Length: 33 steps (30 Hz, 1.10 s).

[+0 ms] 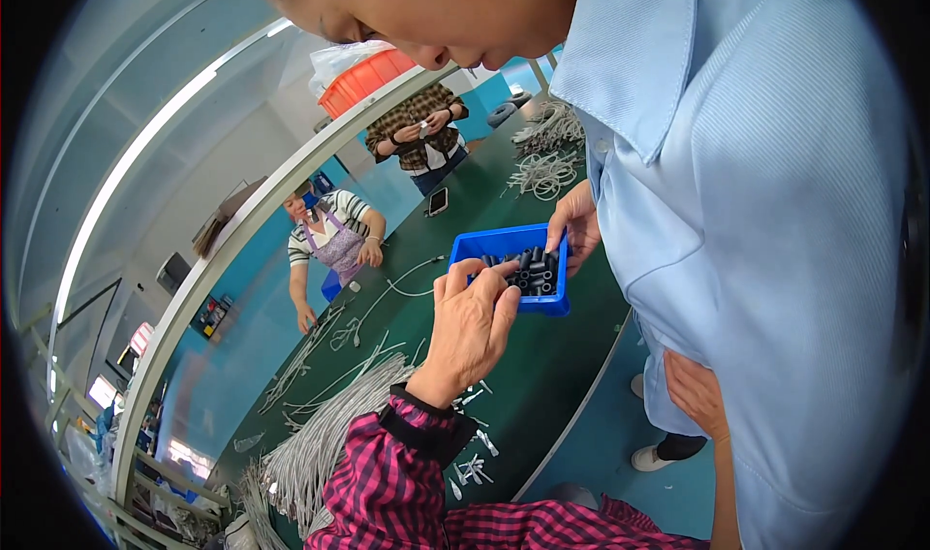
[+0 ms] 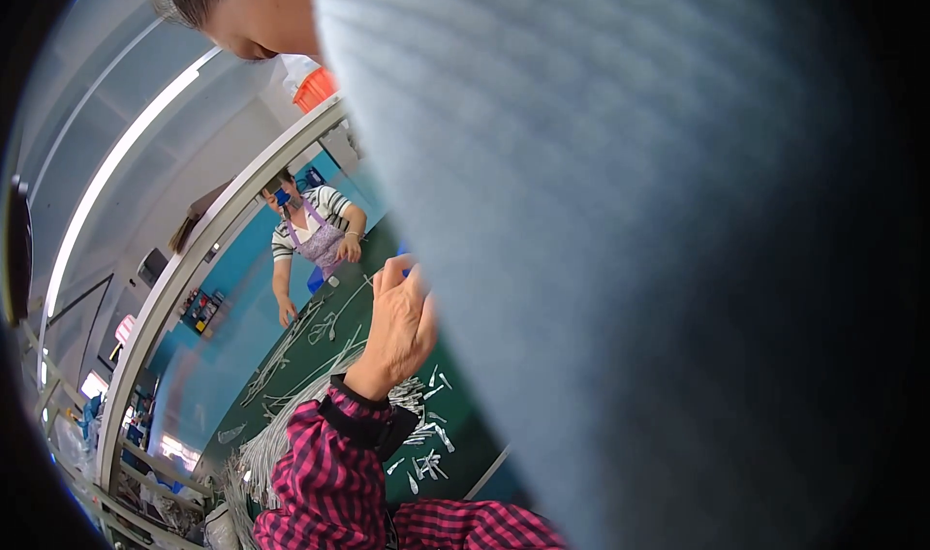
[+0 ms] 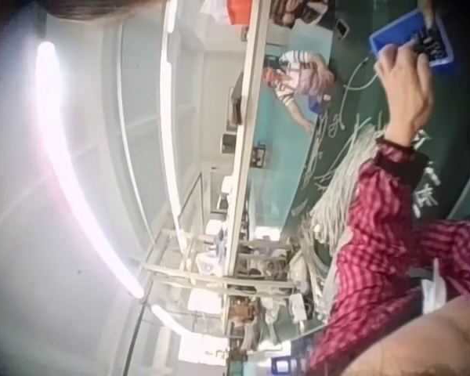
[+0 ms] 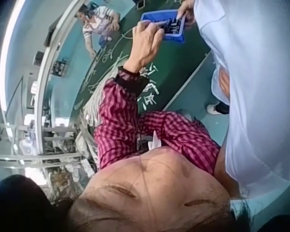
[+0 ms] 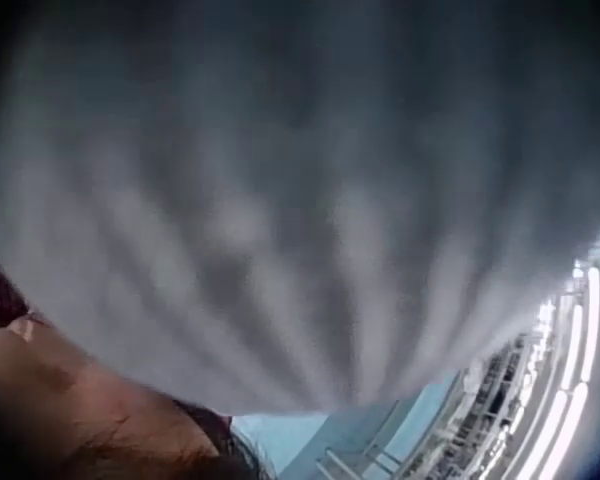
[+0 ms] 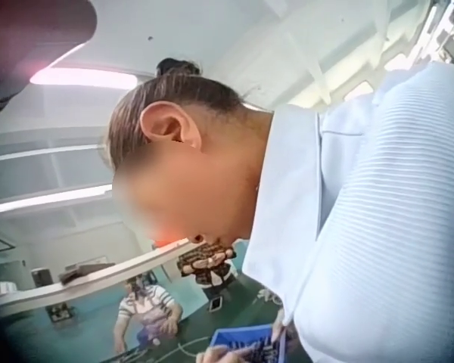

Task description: The person picks up a wire from a pile, separates the strands at one end by hand, and trims them using shears. They then pick up a small component from a blue bin and slide it onto the wire.

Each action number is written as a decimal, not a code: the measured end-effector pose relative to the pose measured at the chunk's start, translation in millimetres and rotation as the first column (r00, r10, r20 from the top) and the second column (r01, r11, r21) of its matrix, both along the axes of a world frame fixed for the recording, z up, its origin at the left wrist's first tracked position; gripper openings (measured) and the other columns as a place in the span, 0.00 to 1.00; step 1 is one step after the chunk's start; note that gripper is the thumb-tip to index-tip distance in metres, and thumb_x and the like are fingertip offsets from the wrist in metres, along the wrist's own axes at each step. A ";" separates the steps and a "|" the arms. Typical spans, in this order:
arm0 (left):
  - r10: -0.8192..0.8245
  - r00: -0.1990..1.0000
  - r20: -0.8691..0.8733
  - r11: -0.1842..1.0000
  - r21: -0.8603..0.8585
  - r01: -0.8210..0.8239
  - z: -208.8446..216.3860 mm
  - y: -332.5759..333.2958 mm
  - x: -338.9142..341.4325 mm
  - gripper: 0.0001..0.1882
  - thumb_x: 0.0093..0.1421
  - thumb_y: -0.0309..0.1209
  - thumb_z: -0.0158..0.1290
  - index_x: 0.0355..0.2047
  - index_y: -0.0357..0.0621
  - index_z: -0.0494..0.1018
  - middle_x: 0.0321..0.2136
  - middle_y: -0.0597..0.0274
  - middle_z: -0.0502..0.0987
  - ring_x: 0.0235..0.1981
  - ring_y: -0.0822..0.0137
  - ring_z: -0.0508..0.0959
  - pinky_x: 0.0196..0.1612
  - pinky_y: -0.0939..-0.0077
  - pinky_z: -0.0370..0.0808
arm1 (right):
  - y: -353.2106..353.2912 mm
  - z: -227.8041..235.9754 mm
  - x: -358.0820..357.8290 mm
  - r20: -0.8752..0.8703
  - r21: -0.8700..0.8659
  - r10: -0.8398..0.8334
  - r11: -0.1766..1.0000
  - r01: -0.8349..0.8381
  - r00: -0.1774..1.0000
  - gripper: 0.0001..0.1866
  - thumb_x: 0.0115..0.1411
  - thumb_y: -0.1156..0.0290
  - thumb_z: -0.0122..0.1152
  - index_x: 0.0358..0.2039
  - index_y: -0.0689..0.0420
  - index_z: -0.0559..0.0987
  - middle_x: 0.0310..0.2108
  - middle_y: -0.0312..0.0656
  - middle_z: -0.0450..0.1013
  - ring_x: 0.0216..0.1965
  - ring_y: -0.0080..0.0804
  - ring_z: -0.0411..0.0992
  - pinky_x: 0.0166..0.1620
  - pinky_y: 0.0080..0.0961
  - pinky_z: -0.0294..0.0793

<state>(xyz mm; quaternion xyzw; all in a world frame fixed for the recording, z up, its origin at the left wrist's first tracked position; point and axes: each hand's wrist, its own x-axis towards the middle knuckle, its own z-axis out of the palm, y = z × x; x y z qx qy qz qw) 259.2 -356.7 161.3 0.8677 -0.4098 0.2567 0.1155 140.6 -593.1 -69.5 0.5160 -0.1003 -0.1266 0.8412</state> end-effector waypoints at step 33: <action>0.302 0.953 -0.024 0.884 -0.366 -0.290 1.5 112.4 -74.6 0.04 0.59 0.23 0.44 0.31 0.37 0.68 0.38 0.55 0.75 0.43 0.55 0.67 0.49 0.64 0.62 | 289.7 125.1 121.0 0.698 0.582 0.390 -0.798 -0.158 0.600 0.09 0.56 0.63 0.59 0.27 0.54 0.80 0.22 0.36 0.75 0.26 0.26 0.74 0.30 0.24 0.72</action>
